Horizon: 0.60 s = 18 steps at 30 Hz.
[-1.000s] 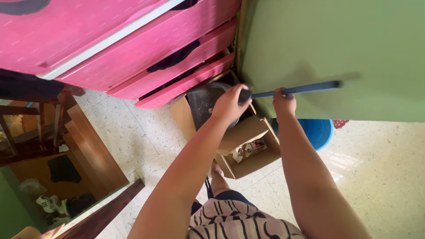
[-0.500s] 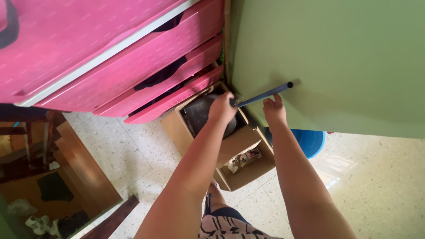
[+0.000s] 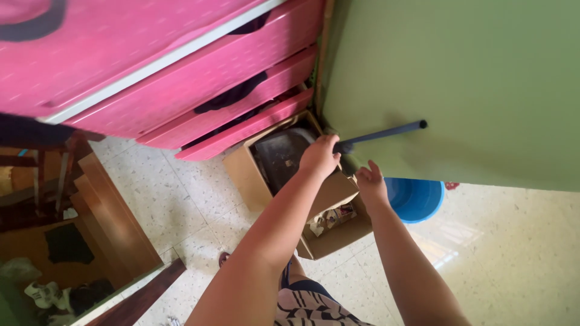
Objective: Mop the floor using a red-handled mop and a blue bucket.
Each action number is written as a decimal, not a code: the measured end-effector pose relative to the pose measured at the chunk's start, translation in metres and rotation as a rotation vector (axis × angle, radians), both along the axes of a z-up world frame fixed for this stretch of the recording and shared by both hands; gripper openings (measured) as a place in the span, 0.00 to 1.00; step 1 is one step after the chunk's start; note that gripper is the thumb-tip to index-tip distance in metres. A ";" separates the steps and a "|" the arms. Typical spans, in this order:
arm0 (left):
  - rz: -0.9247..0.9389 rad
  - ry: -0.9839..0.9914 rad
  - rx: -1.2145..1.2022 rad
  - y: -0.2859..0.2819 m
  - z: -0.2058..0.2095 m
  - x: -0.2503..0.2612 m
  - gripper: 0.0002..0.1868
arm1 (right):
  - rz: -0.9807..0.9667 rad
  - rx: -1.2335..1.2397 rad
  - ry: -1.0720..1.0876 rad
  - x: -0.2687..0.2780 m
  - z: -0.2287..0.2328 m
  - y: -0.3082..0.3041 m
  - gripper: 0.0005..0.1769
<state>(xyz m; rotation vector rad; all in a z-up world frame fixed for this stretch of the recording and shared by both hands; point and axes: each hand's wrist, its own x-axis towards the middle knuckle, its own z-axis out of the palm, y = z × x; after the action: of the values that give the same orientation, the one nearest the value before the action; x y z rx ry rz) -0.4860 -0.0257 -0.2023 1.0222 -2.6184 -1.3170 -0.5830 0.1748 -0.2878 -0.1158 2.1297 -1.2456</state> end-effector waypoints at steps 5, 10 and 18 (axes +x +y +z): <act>0.048 0.102 0.006 0.008 0.010 0.040 0.23 | 0.110 -0.057 -0.036 0.029 0.006 0.001 0.33; 0.076 0.163 -0.013 0.019 0.008 0.127 0.27 | 0.294 -0.164 -0.046 0.050 -0.040 0.001 0.33; 0.397 0.141 0.021 0.033 0.035 0.286 0.29 | 0.699 -0.243 -0.073 0.170 0.009 -0.080 0.31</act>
<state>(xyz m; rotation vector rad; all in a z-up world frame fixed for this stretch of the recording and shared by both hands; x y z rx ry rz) -0.2002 0.0073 -0.1677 1.3114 -2.1578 -1.2669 -0.4134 0.0952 -0.2790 -0.8281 1.6371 -1.0405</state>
